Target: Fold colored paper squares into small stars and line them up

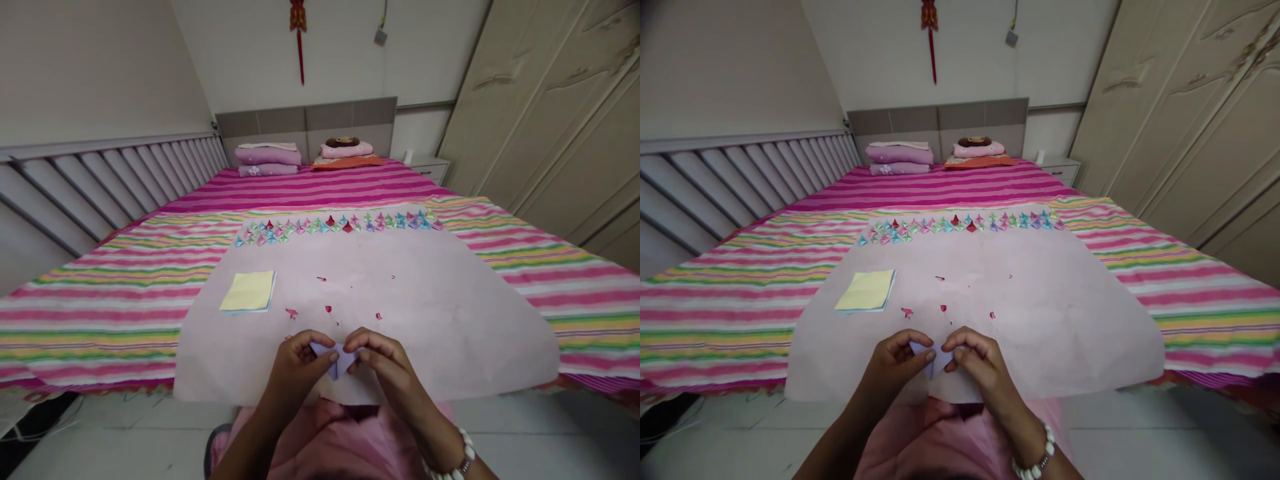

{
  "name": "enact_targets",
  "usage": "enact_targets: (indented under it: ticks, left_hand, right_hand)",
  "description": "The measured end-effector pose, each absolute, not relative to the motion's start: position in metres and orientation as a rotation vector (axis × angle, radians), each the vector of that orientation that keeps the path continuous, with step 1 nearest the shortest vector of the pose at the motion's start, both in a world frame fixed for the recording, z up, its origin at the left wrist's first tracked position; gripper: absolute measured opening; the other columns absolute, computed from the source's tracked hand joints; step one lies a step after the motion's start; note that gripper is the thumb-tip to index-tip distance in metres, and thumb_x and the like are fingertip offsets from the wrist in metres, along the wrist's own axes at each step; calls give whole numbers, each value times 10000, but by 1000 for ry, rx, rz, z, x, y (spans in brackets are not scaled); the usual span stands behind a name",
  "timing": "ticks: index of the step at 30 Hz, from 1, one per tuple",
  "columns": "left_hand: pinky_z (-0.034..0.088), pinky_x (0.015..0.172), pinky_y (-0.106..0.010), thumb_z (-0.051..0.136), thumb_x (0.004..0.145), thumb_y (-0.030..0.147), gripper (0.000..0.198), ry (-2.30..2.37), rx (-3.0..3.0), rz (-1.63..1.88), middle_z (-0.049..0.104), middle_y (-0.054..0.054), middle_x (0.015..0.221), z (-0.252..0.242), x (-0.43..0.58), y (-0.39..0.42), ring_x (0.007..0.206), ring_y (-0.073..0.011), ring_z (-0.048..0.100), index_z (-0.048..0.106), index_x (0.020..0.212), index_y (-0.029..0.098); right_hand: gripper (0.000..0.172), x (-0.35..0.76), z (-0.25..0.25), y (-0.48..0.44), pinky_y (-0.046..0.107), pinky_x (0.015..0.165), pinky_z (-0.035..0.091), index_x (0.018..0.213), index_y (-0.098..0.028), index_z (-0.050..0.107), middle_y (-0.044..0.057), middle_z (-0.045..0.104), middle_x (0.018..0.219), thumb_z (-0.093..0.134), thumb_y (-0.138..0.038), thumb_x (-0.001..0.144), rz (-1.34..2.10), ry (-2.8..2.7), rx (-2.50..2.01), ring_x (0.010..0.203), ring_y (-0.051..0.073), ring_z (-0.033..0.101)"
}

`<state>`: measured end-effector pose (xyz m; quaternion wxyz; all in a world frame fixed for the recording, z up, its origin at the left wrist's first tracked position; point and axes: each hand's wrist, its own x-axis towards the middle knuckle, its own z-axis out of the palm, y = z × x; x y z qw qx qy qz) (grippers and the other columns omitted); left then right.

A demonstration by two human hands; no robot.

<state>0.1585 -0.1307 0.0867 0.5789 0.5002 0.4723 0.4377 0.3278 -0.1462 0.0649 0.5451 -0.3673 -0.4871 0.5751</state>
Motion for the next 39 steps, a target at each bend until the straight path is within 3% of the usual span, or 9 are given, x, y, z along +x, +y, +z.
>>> enact_targets:
  ticks: [6, 11, 16, 20, 23, 26, 29, 32, 39]
  left_hand:
    - [466, 592, -231, 752, 635, 241, 558, 1038, 1103, 1078, 689, -7, 732, 85, 162, -131, 633, -133, 608, 568, 1156, 165]
    - [461, 609, -241, 805, 562, 252, 395, 1102, 988, 1058, 698, -17, 670, 82, 164, -130, 623, -144, 619, 639, 904, 142]
    - [429, 576, -234, 768, 616, 321, 195, 1108, 1010, 1009, 660, -9, 584, 81, 164, -133, 580, -133, 571, 697, 642, 141]
    - [441, 609, -257, 725, 666, 370, 221, 1144, 1098, 1028, 691, -31, 643, 84, 164, -132, 648, -171, 598, 735, 682, 151]
    - [453, 638, -277, 613, 766, 448, 339, 1125, 1034, 1036, 696, -39, 656, 85, 166, -133, 666, -180, 614, 728, 836, 137]
    - [471, 699, -288, 727, 677, 358, 383, 1023, 946, 1042, 718, -41, 773, 81, 170, -136, 733, -181, 635, 666, 989, 144]
    - [477, 740, -285, 805, 565, 222, 370, 961, 957, 1076, 718, -42, 806, 74, 173, -136, 771, -178, 641, 657, 895, 142]
    - [470, 657, -256, 777, 609, 253, 232, 1025, 967, 1123, 696, -28, 688, 69, 172, -132, 656, -142, 617, 647, 759, 132]
    - [394, 538, -193, 790, 584, 231, 248, 1003, 917, 1189, 601, 44, 551, 67, 165, -125, 523, -77, 520, 566, 659, 151]
  right_hand:
    - [236, 322, 68, -145, 224, 492, 377, 811, -192, 662, -21, 594, 638, 778, -307, 640, 1367, -1067, -1059, 530, 107, 498]
    - [232, 319, 73, -146, 227, 485, 354, 615, -168, 618, -22, 563, 541, 765, -345, 645, 1374, -1075, -1084, 503, 106, 467]
    - [238, 317, 73, -147, 229, 487, 349, 610, -168, 618, -22, 558, 542, 751, -359, 660, 1370, -1090, -1069, 506, 109, 461]
    - [230, 317, 72, -147, 238, 505, 360, 591, -174, 618, -17, 555, 553, 734, -353, 676, 1359, -1093, -1071, 531, 121, 466]
    - [220, 316, 72, -146, 245, 528, 371, 582, -178, 627, -10, 563, 570, 721, -347, 686, 1309, -1058, -1074, 562, 134, 473]
    - [203, 314, 69, -146, 256, 573, 384, 604, -181, 640, -5, 574, 589, 709, -346, 701, 1263, -1014, -1069, 594, 145, 485]
    - [198, 313, 64, -146, 265, 608, 381, 608, -182, 643, -3, 572, 602, 714, -342, 701, 1229, -995, -1071, 622, 151, 483]
    - [220, 313, 60, -146, 262, 591, 360, 592, -183, 641, -10, 541, 591, 719, -361, 696, 1186, -990, -1094, 611, 145, 451]
    - [288, 313, 66, -148, 252, 552, 330, 607, -178, 605, -20, 494, 579, 676, -421, 744, 1301, -972, -1047, 576, 130, 416]
